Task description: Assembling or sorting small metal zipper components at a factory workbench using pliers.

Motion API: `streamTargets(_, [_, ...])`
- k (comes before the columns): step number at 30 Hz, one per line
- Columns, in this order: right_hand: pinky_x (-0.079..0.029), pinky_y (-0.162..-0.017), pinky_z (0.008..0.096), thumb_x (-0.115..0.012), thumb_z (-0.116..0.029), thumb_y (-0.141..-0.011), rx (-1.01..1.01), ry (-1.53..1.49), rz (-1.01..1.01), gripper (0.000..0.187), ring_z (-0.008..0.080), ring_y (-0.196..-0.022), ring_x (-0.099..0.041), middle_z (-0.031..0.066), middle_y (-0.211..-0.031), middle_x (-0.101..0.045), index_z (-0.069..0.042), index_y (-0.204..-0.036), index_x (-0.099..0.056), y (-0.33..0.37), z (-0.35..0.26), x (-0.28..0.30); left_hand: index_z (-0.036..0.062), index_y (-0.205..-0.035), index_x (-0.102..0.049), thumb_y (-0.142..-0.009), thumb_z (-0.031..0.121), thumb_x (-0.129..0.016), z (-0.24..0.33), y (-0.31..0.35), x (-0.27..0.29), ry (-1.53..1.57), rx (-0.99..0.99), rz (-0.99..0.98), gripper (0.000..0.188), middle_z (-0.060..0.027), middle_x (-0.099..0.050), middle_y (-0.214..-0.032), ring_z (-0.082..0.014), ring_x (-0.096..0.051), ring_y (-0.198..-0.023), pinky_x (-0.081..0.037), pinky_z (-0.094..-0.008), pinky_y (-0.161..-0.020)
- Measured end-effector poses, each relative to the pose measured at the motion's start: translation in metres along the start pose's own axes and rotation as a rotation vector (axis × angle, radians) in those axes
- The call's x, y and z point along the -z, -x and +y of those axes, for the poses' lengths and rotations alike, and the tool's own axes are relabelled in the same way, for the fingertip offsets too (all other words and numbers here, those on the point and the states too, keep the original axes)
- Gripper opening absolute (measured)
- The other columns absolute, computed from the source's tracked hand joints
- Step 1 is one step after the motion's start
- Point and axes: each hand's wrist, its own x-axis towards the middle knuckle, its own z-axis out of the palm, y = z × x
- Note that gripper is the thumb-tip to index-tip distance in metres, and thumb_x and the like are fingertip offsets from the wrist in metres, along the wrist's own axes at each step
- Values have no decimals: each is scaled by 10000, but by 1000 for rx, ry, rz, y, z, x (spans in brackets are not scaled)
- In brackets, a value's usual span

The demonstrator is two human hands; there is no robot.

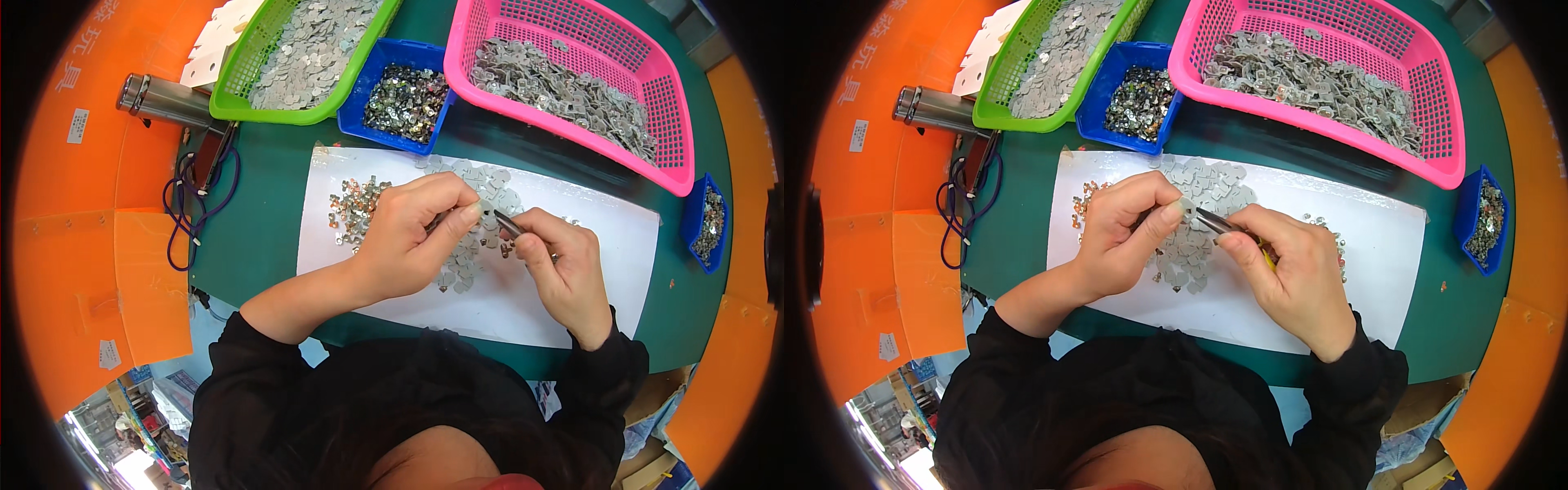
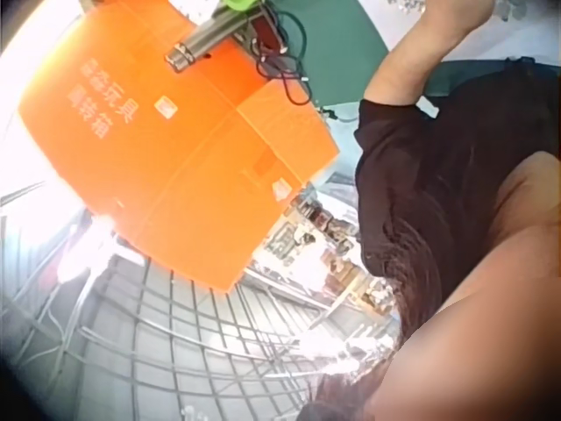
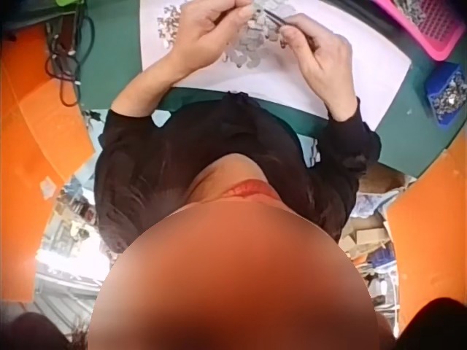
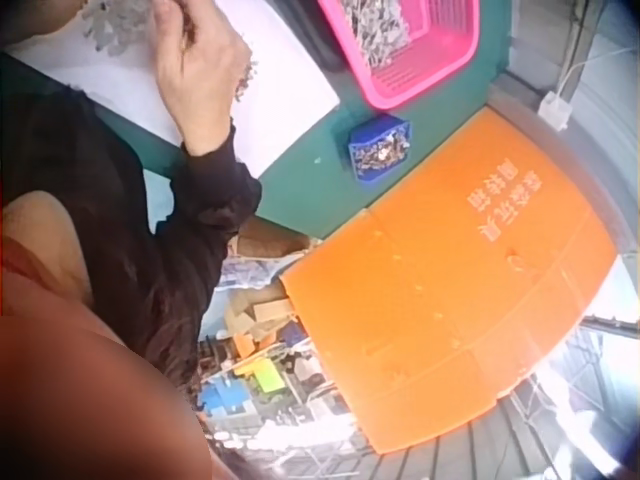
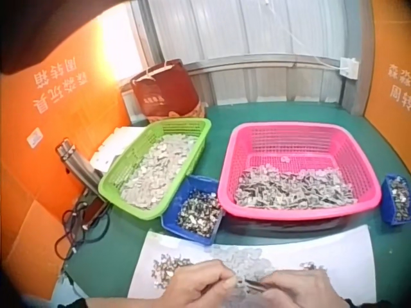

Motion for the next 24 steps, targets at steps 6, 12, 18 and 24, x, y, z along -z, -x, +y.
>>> streamTargets(6, [-427,-514,303,-691,-226,-896,14,38,3,193,226,-528,-573,108,-702,-644,-33,-888,-701,-1,0,-3,-18,-858,-603,-951,81,-590,6,1,4,24,57,-52,136,-43,-529,-727,-126,-465,-645,-358,-272,-578])
streamTargets(12, [-437,-544,283,-625,-246,-943,-54,17,-83,245,171,-555,-567,81,-673,-637,-20,-920,-715,-2,-1,1,-16,-839,-603,-927,66,-606,11,0,4,-45,36,-57,120,-43,-521,-717,-128,-450,-619,-339,-280,-554])
streamTargets(18, [-424,-559,254,-531,-331,-1004,-127,-75,-211,387,97,-585,-533,25,-633,-591,2,-962,-724,-3,-1,7,-14,-840,-605,-920,64,-611,13,-2,6,-33,22,-85,112,-48,-522,-714,-141,-461,-622,-343,-288,-557])
streamTargets(24, [-404,-546,246,-505,-375,-1020,-157,-170,-256,440,78,-578,-508,-5,-622,-572,2,-965,-726,-3,1,6,-11,-833,-597,-903,50,-601,12,-4,8,8,34,-110,92,-68,-522,-701,-164,-459,-594,-352,-303,-538])
